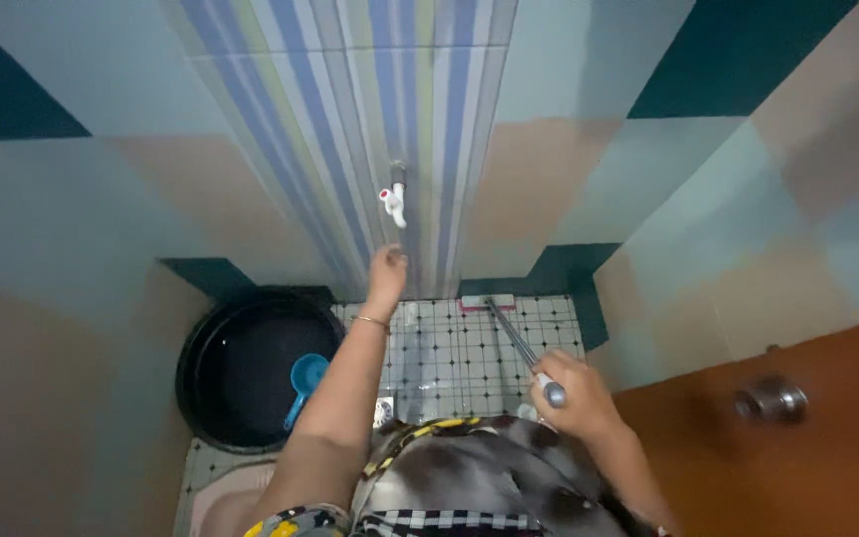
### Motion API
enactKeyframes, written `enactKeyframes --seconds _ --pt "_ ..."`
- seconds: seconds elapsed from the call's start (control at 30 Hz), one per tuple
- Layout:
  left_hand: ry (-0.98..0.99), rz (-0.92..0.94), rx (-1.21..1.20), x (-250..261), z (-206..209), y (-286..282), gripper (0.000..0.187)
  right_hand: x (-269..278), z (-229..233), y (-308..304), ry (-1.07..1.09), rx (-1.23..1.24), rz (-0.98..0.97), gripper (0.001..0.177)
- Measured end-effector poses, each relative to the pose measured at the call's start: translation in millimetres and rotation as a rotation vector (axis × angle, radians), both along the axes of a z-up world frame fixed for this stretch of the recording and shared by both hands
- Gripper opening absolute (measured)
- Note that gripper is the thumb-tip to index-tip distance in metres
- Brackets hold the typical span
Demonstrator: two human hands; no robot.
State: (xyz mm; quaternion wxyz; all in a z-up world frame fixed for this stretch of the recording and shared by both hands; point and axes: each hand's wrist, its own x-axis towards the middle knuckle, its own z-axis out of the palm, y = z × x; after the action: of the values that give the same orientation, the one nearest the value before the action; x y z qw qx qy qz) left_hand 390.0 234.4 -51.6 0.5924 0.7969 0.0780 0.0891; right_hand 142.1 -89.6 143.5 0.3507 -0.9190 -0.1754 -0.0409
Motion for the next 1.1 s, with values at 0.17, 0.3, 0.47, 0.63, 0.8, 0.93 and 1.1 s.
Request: enactKeyframes --seconds 0.17,0.3,0.47,0.63,0.8,0.93,1.1 --pt "-0.123 0.080 0.185 39.5 27.9 31.9 0.041 15.1 11.6 10.2 -0.094 0.073 -0.028 0.015" --pt "-0.411 0.009 0.472 60.1 47.7 35.7 0.053 24.7 22.8 21.3 -0.068 0.011 -0.059 0.015" --pt "-0.284 -0.098 0.615 67.2 66.2 43.7 0.043 28.4 26.2 26.2 0.042 0.014 -0.060 0.019" --pt "-0.413 -0.154 0.761 74.6 64.1 51.2 0.043 26.2 42.9 25.3 -0.039 0.103 -0.063 0.020" --pt "-0.256 -0.184 0.512 72.8 74.0 46.4 0.034 28.8 34.7 11.1 0.011 0.088 -0.109 0.016" --pt "-0.153 -0.065 0.306 79.6 75.1 34.8 0.022 31.6 35.1 8.6 -0.016 0.122 -0.119 0.013" --pt "-0.252 0.084 0.489 95.2 61.2 24.8 0.024 29.4 44.9 14.8 0.001 0.105 -0.111 0.016"
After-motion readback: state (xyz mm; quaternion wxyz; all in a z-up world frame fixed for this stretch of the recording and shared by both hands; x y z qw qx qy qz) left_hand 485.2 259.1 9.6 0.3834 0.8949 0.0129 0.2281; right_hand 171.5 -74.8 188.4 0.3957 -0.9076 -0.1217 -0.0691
